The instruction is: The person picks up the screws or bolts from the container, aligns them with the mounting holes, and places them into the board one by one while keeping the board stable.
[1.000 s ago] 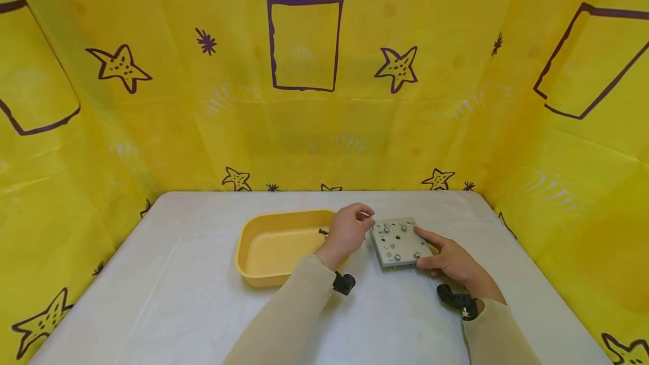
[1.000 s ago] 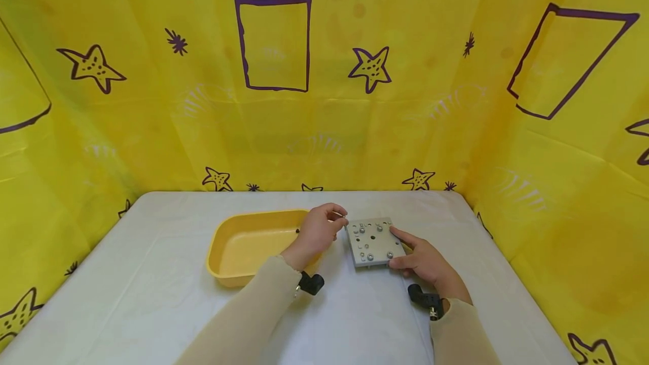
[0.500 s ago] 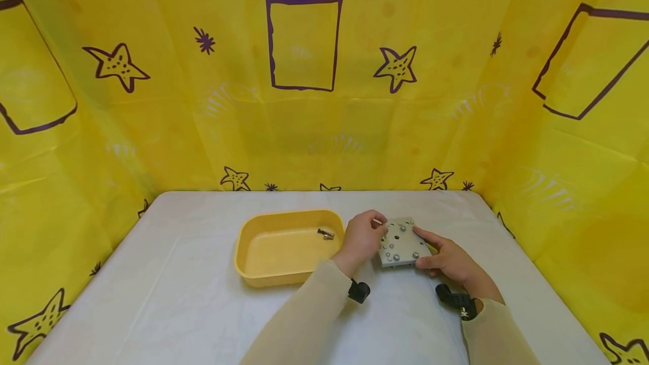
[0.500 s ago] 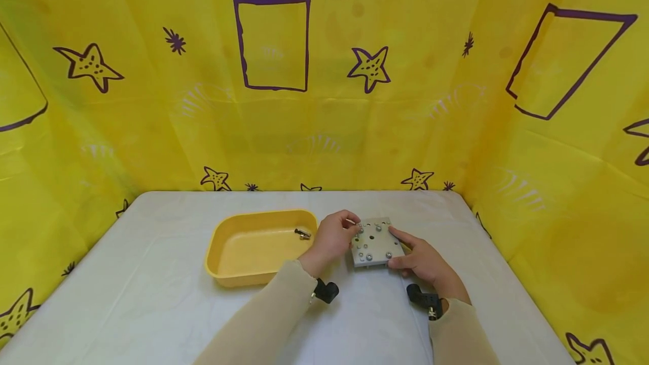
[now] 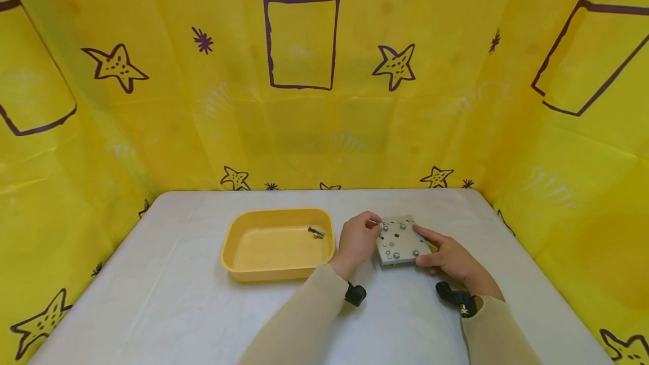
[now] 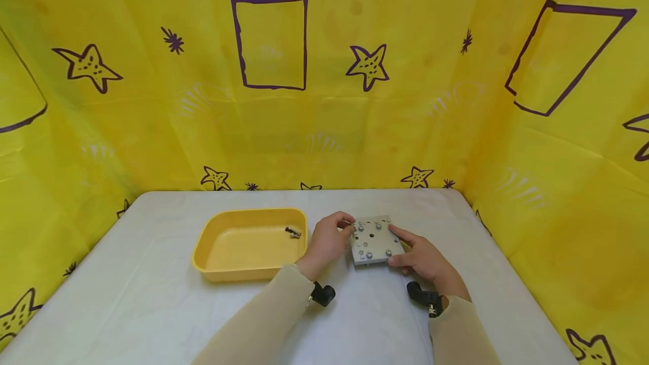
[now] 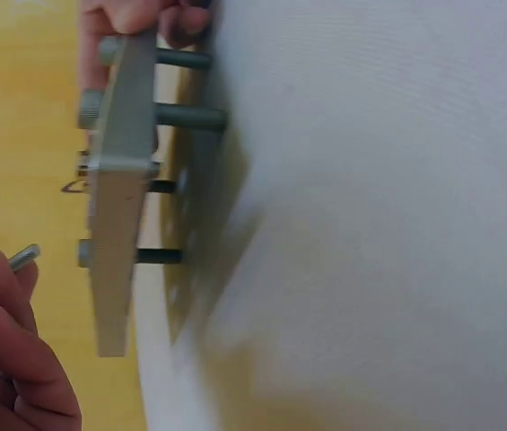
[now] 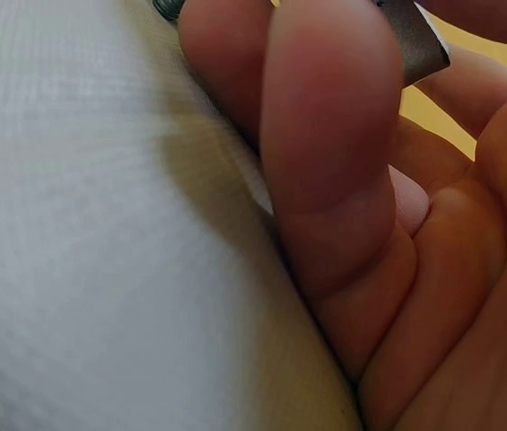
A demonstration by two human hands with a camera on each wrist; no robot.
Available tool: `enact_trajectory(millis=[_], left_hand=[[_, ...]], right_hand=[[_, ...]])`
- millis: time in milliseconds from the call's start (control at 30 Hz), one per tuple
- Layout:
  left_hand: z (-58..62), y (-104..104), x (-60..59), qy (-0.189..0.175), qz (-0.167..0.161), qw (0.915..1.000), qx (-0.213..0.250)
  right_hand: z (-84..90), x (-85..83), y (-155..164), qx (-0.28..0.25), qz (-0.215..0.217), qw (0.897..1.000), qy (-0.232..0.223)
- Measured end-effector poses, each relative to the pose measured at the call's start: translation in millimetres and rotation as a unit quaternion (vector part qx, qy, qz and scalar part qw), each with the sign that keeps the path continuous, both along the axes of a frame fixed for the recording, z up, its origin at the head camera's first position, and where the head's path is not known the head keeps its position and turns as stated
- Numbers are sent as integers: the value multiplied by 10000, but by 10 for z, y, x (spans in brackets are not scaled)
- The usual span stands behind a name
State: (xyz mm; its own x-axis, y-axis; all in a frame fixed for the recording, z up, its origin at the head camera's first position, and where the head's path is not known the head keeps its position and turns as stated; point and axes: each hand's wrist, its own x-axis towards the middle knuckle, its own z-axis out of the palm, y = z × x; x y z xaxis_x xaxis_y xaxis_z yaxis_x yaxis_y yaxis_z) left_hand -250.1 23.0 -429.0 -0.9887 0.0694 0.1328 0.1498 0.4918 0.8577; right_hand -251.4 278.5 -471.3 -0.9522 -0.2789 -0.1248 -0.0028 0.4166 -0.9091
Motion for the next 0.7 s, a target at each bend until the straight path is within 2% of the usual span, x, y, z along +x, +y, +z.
enact_trajectory(millis=[200,700], left_hand=[[-114,78,-37,200,170,9997,3],[-202,66,-55,233,-71,9997,-51]], right_hand=[[-7,3,11,56,31,10000,61],[-63,-36,14,-21,93,9999,123]])
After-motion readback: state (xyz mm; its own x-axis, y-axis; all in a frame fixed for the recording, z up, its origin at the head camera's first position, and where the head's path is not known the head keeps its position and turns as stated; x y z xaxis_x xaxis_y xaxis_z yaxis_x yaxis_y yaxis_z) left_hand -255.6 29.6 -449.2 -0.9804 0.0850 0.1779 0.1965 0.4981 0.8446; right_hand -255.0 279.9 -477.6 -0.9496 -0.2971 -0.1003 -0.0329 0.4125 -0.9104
